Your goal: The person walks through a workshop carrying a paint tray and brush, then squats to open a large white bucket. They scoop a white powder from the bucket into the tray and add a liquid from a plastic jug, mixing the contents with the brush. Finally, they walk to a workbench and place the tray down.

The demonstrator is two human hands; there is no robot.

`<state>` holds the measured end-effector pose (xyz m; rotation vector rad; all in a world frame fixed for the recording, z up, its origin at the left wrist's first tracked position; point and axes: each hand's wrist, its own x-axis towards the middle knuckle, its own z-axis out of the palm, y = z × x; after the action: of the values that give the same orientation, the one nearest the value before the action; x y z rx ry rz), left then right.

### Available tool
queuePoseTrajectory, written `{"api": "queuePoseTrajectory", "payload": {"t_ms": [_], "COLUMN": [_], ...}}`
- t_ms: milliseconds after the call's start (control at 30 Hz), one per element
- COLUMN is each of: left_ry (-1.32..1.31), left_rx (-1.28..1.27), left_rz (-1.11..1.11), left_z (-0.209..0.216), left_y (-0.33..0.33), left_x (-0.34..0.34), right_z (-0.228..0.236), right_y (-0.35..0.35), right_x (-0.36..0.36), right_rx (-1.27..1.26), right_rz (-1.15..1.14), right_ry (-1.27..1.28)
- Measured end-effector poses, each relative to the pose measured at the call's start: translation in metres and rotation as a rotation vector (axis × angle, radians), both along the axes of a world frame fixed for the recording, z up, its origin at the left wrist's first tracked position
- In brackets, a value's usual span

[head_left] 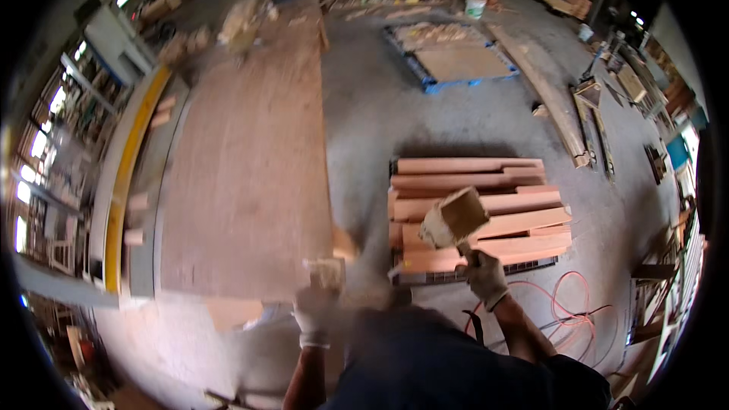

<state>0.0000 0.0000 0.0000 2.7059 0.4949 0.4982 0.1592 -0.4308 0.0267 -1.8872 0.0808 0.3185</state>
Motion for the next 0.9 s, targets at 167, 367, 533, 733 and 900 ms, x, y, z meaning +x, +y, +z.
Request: {"api": "queuePoseTrajectory", "payload": {"t_ms": [167,367,533,733,900], "left_ry": [-0.167,-0.168,-0.214,-0.261,-0.135], "left_rx": [-0.637,-0.626,-0.568,-0.694,-0.770], "left_rz": [0.096,-0.049,-0.232,-0.175,-0.030], "left_z": [-0.081,-0.076,-0.080,-0.072,-0.052], "left_y": [-0.180,-0.186,-0.153,-0.103,-0.039], "left_x": [0.135,0.213,0.297,0.433,0.527], "right_z": [0.062,0.061,0.057,0.092,0.122], "right_y": [-0.147,-0.164,-0.154,-0.102,-0.038], "right_x": [0.089,0.099,0.142,0.260,0.356], "right_rx": [-0.283,-0.161,-0.107,-0.145,-0.128], "right_rz": [-0.041,-0.226,-0.310,-0.378,-0.392], "right_ry": [0.032,0.107,0.164,0.153,0.245]}}
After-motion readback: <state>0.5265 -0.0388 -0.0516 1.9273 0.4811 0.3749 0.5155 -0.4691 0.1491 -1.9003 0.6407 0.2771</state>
